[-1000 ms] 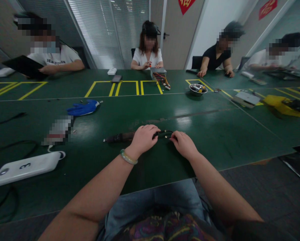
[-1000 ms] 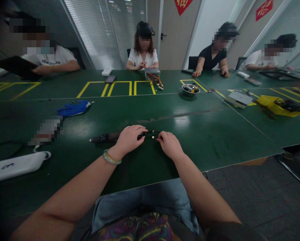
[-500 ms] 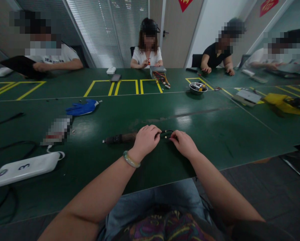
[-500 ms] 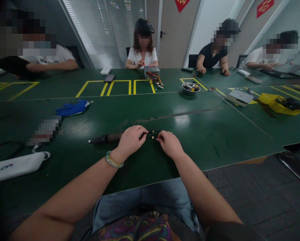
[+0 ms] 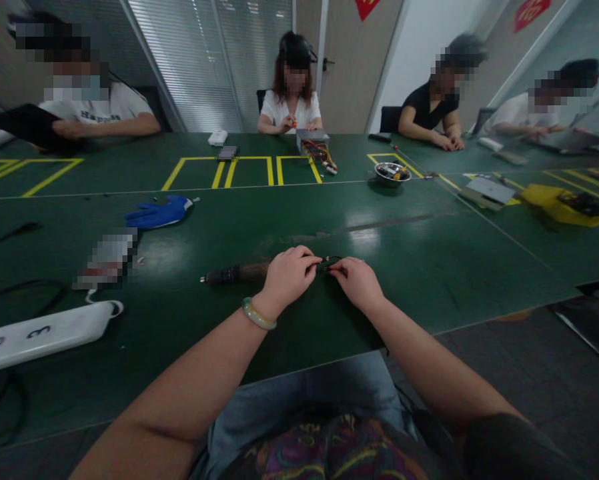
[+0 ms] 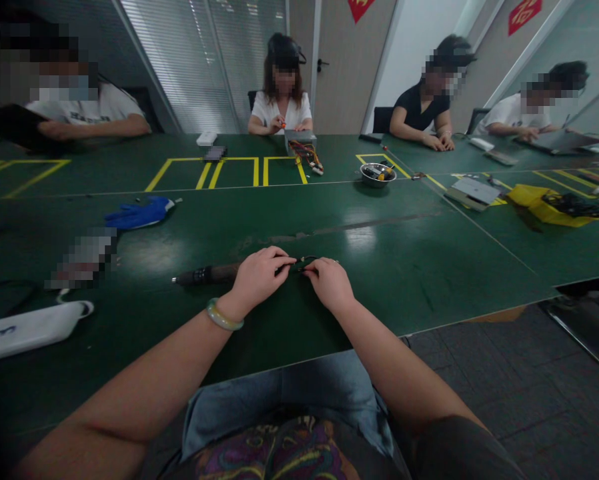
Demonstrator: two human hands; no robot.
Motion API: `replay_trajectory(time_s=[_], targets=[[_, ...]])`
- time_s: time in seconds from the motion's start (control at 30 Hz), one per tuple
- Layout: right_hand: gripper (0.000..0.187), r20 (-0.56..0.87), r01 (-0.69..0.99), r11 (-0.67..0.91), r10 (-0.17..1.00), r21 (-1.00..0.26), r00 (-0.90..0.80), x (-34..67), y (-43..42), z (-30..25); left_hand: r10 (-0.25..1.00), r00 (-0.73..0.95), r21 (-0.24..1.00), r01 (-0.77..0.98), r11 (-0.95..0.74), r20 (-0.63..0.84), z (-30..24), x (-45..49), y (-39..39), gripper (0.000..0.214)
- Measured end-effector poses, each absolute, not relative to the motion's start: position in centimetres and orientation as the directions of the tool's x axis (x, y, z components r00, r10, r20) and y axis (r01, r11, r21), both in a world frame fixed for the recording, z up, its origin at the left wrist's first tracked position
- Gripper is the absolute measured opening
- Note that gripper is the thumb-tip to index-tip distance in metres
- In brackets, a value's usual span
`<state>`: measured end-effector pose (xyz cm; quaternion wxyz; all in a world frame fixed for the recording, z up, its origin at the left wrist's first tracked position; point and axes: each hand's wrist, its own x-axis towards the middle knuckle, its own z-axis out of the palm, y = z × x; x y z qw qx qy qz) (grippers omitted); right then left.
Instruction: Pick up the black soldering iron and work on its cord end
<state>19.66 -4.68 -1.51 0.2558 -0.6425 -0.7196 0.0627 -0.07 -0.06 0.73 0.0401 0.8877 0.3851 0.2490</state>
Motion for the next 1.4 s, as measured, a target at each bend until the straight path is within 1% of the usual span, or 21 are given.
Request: replay_trajectory(time_s=[0.2,0.53,0.73,0.87,0.93,1.03,1.07,1.13,1.2,1.3,1.4], targets=[[0.007,0.321,0.878,0.195,0.946,-0.437,-0.05,19.0,-4.3,-1.2,0.703,0.58,0.26,0.665,-0.7,0.411,0.9,-0.1,-0.1,0.026],[0.008,0.326,0.87,0.234,0.941,-0.434,-0.091,18.7,-3.8,-0.2,0.7,0.576,0.27,0.658,-0.703,0.422,0.9,-0.2,-0.1,0.024],[0.008,0.241,0.898,0.207,0.963,-0.387,-0.118,18.2,-3.5,1.3,0.706,0.569,0.285,0.655,-0.699,0.422,0.8,-0.3,0.0,0.022],[0.01,0.177,0.921,0.146,0.98,-0.36,-0.086,17.7,-3.4,1.8,0.69,0.577,0.266,0.65,-0.712,0.436,0.6,-0.3,0.1,0.022],[0.01,0.155,0.92,0.117,0.986,-0.373,-0.062,17.6,-3.4,1.8,0.685,0.583,0.252,0.651,-0.716,0.437,0.4,-0.3,0.2,0.022],[0.009,0.128,0.895,0.087,0.991,-0.438,-0.034,17.7,-3.2,1.5,0.682,0.591,0.238,0.655,-0.717,0.43,0.3,-0.2,0.2,0.022],[0.012,0.119,0.884,0.08,0.993,-0.461,-0.027,17.8,-3.0,1.4,0.682,0.592,0.235,0.656,-0.717,0.429,0.3,-0.2,0.2,0.022],[0.026,0.095,0.867,0.061,0.995,-0.495,-0.016,18.0,-2.6,1.1,0.683,0.59,0.232,0.659,-0.715,0.43,0.2,-0.2,0.2,0.021],[0.035,0.048,0.861,0.047,0.998,-0.507,-0.026,18.2,-2.0,0.9,0.685,0.587,0.23,0.663,-0.713,0.43,0.2,-0.2,0.1,0.021],[0.031,-0.027,0.878,0.062,0.996,-0.474,-0.085,18.1,-1.1,0.7,0.688,0.586,0.229,0.666,-0.71,0.429,0.3,-0.2,0.0,0.021],[0.024,-0.052,0.911,0.087,0.992,-0.403,-0.118,17.9,-0.7,0.8,0.683,0.591,0.229,0.661,-0.715,0.428,0.3,-0.2,-0.1,0.021]])
